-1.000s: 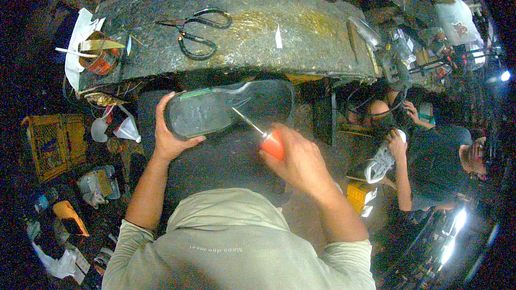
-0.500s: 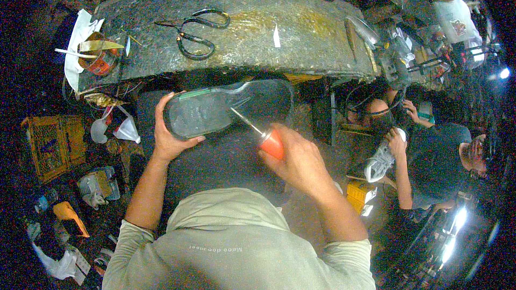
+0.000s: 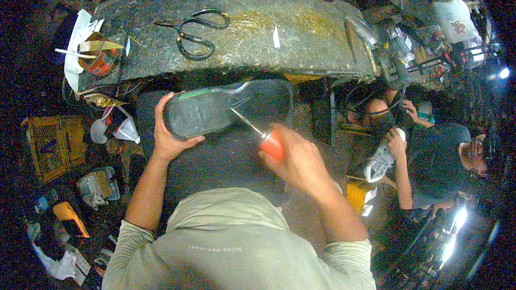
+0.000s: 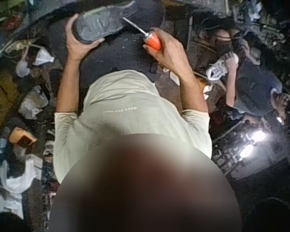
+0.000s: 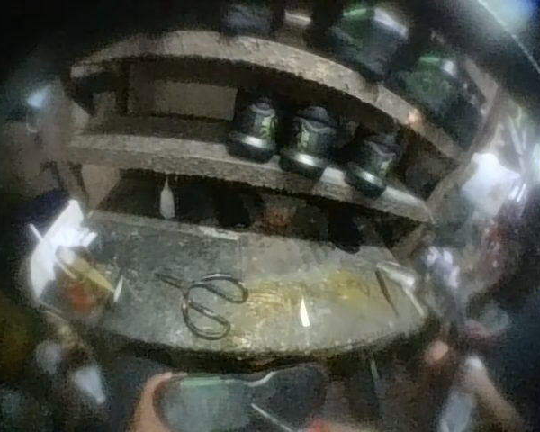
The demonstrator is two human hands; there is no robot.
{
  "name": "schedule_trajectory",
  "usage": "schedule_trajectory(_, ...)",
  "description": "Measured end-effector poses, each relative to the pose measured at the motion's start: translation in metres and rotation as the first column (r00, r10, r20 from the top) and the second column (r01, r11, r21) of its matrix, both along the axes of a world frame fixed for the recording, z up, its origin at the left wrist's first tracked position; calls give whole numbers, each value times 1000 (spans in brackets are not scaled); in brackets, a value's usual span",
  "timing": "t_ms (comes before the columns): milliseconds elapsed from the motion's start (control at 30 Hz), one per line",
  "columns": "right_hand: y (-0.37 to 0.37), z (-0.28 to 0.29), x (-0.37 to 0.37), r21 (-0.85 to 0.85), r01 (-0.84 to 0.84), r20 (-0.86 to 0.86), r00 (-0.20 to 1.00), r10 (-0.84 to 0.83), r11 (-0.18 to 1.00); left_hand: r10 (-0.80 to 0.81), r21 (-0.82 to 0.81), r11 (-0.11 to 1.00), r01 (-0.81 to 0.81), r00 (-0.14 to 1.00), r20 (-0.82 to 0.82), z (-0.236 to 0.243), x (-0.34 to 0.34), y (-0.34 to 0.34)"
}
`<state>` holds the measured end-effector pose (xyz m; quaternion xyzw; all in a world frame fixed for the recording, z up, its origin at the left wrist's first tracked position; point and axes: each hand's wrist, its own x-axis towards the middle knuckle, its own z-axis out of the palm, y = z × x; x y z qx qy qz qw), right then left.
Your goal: The person applies a dark substance to the sole of a black and green sneaker using a brush, then uses a small tool to scrape or smooth the sole. They work on the shoe while seated, turning it to access different areas of the sole.
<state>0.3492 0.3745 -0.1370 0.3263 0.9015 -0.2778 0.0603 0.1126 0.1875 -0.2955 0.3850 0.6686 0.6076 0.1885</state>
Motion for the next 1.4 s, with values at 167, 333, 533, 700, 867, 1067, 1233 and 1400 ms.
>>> schedule_trajectory(167,2,-1,0,-7,-28,11,1000,28,1000,4,-7,1000,-4,1000,-3,1,0,0)
schedule_trajectory(333,3,-1,-1,-30,-27,53,998,28,999,2,-10,1000,-2,1000,8,1,0,0)
schedule_trajectory(533,3,-1,-3,-22,-31,42,999,32,999,7,-9,1000,-7,1000,-24,2,0,0)
schedule_trajectory(700,3,-3,-3,-2,-37,19,999,37,999,4,2,1000,-4,1000,10,2,1,0)
schedule_trajectory(867,3,-4,-3,-4,-44,19,999,44,999,4,-8,1000,-4,1000,-2,2,1,0)
schedule_trajectory(1067,3,-4,-4,-16,-33,26,999,33,999,4,-20,1000,-4,1000,-10,3,1,-1)
schedule_trajectory(1233,1,-4,-5,-29,-13,21,1000,13,1000,7,-19,1000,-7,999,-32,5,0,0)
schedule_trajectory(1400,0,-3,-3,-35,4,-2,1000,-4,999,30,-70,997,-35,998,-62,10,0,-1)
